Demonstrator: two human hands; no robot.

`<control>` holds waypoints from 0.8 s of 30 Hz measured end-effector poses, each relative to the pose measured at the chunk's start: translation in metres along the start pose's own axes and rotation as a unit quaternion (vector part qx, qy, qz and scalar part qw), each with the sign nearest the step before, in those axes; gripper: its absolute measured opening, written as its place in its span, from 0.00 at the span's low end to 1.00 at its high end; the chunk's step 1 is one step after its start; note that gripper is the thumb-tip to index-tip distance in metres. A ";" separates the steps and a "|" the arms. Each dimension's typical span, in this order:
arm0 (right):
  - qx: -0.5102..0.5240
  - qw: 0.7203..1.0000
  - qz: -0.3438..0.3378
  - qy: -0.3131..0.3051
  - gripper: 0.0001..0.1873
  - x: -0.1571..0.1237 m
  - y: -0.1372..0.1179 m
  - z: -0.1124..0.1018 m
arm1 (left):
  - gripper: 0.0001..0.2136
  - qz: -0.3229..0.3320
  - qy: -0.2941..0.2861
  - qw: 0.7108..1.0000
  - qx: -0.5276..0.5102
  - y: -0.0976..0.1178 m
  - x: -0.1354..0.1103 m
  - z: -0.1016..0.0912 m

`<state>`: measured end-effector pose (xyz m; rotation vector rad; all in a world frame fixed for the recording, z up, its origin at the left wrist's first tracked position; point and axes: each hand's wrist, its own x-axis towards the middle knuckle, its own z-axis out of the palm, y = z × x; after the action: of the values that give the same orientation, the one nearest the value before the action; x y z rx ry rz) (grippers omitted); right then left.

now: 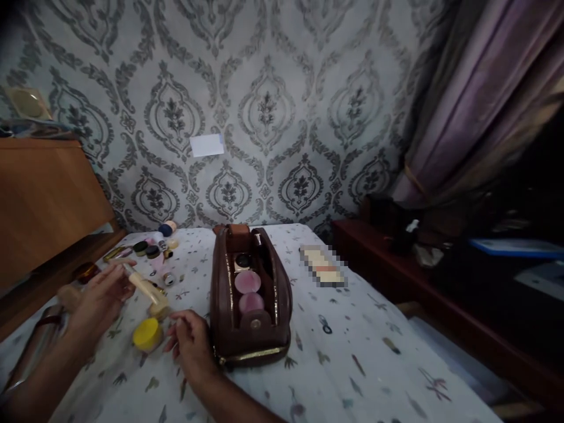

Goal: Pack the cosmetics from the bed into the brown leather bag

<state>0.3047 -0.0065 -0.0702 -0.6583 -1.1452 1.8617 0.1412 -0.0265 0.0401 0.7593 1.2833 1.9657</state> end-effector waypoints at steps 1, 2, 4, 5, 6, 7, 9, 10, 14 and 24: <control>-0.001 1.000 -0.002 0.002 0.28 -0.001 0.000 0.000 | 0.17 0.018 -0.008 1.000 -0.003 0.006 -0.001 0.010; -0.003 1.000 -0.004 0.004 0.27 -0.001 -0.001 0.001 | 0.16 0.037 -0.020 0.999 -0.004 0.012 -0.003 0.020; -0.008 1.000 -0.012 0.008 0.26 -0.002 -0.002 0.001 | 0.14 0.073 -0.045 0.996 0.006 0.025 -0.007 0.044; -0.010 1.000 -0.013 0.006 0.26 -0.003 -0.003 0.001 | 0.14 0.093 -0.065 0.993 0.015 0.031 -0.009 0.056; -0.012 1.000 -0.013 0.004 0.26 -0.003 -0.004 0.001 | 0.14 0.119 -0.085 0.989 0.028 0.036 -0.011 0.069; -0.013 1.000 -0.011 0.001 0.26 -0.003 -0.004 0.001 | 0.13 0.150 -0.104 0.982 0.050 0.041 -0.014 0.083; -0.016 1.000 -0.007 -0.003 0.25 -0.003 -0.005 0.001 | 0.12 0.210 -0.148 0.960 0.112 0.048 -0.019 0.108; -0.017 1.000 -0.006 -0.004 0.25 -0.003 -0.004 0.001 | 0.11 0.235 -0.171 0.945 0.148 0.050 -0.021 0.120; -0.026 1.000 -0.003 -0.006 0.25 -0.002 -0.002 0.001 | 0.08 0.293 -0.271 0.878 0.265 0.047 -0.025 0.158; -0.044 0.999 0.010 -0.007 0.27 -0.004 -0.004 0.001 | 0.07 0.281 -0.321 0.807 0.407 0.022 -0.008 0.195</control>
<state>0.3078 -0.0091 -0.0658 -0.7104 -1.2380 1.8442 0.2901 0.0674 0.1283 2.2198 1.5259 1.2057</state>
